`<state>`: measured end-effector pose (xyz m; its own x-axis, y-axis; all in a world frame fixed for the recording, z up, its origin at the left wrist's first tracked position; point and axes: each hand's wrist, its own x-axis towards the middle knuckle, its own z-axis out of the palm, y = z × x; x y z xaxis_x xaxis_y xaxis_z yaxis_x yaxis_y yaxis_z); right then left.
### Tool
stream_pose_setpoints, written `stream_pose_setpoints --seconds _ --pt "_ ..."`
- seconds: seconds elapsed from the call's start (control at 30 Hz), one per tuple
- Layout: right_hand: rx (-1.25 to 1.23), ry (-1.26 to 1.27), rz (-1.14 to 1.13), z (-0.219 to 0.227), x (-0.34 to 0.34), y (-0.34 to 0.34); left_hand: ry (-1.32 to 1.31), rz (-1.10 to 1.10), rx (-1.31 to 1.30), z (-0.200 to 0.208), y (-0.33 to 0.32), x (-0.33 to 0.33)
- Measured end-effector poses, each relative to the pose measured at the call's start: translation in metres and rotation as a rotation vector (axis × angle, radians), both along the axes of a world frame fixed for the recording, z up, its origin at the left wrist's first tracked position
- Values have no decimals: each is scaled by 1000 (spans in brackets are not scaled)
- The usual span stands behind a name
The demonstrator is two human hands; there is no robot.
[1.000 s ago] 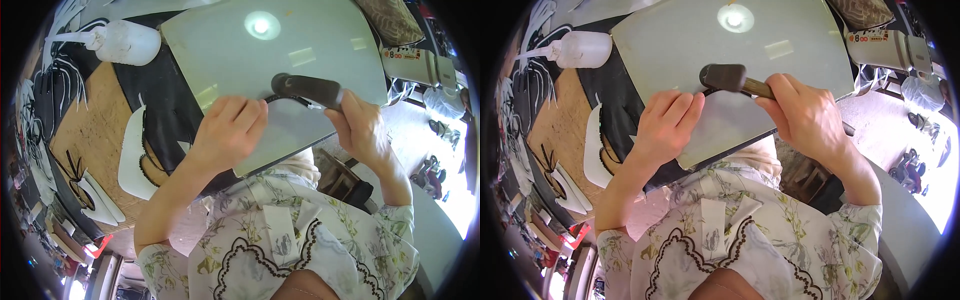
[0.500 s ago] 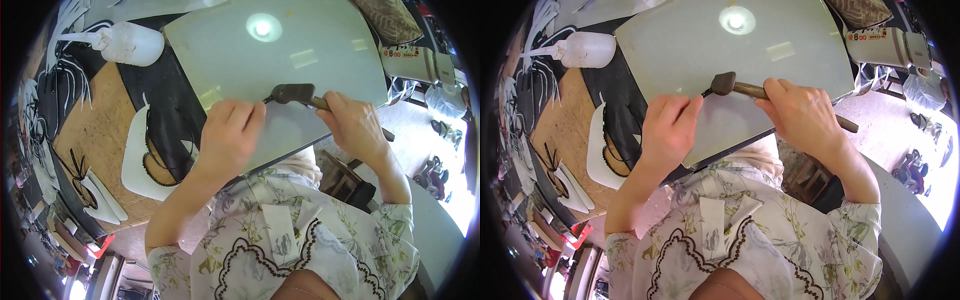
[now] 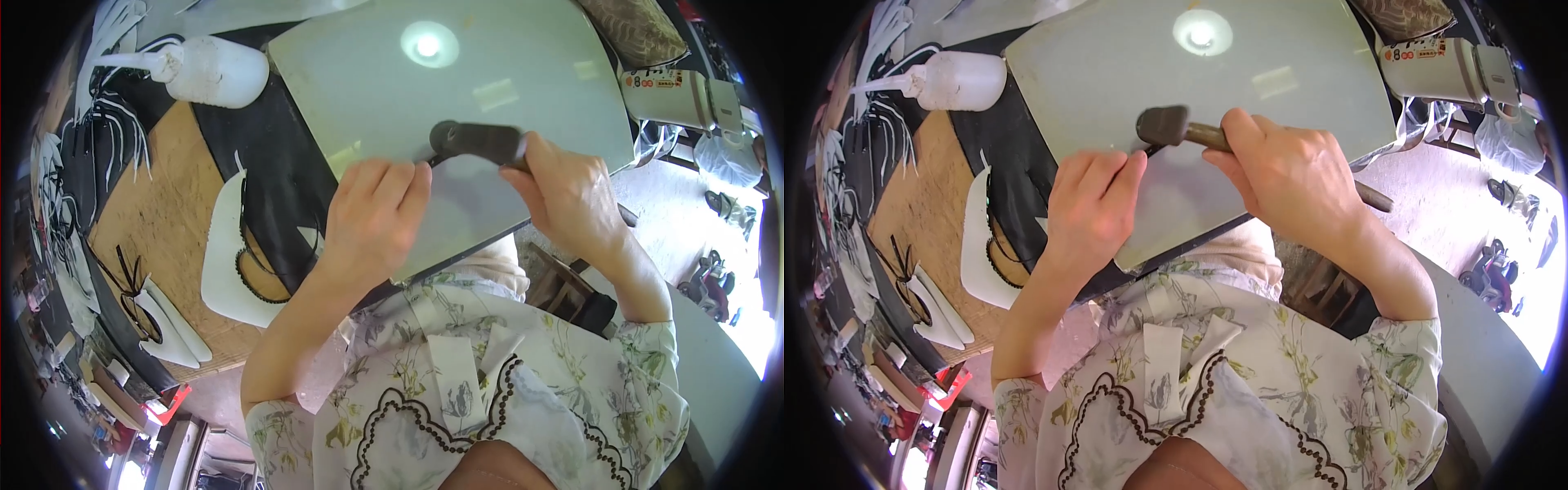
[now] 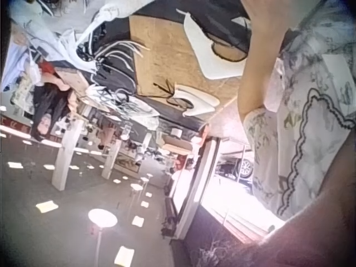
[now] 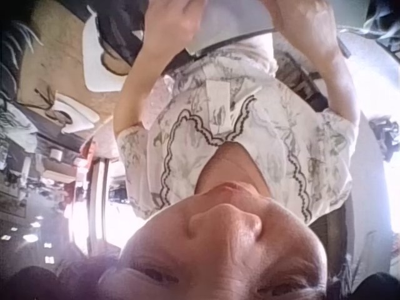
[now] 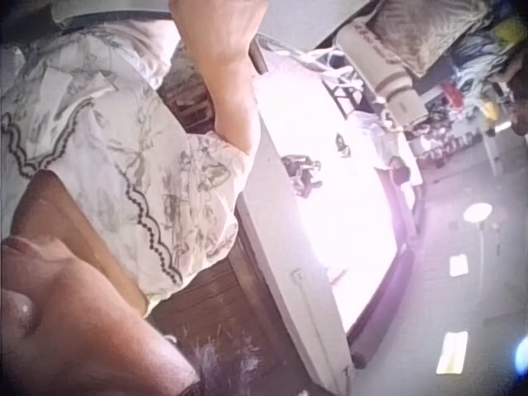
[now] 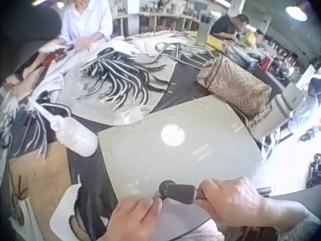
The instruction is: Hammering shoe straps and leather components onto a base material at a factory workbench.
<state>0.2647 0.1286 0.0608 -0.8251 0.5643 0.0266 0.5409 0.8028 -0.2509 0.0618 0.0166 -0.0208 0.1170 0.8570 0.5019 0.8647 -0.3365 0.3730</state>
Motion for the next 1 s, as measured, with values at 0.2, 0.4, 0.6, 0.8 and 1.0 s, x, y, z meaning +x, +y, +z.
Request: stream_pose_setpoints --seconds 0.2,0.4,0.6,0.8,1.0 --pt "-20 -84 -31 -12 7 1 -100 50 -66 3 -10 0" --pt "1 -53 34 -7 -2 -4 11 22 -10 2 -9 -2" --pt "31 38 17 0 -8 -6 -53 25 -40 4 -10 -1" --pt "6 -99 -7 -10 -5 -4 -115 60 -98 9 -19 -3" --pt "-5 -86 94 -10 -11 -10 -26 51 -48 8 -21 -4"
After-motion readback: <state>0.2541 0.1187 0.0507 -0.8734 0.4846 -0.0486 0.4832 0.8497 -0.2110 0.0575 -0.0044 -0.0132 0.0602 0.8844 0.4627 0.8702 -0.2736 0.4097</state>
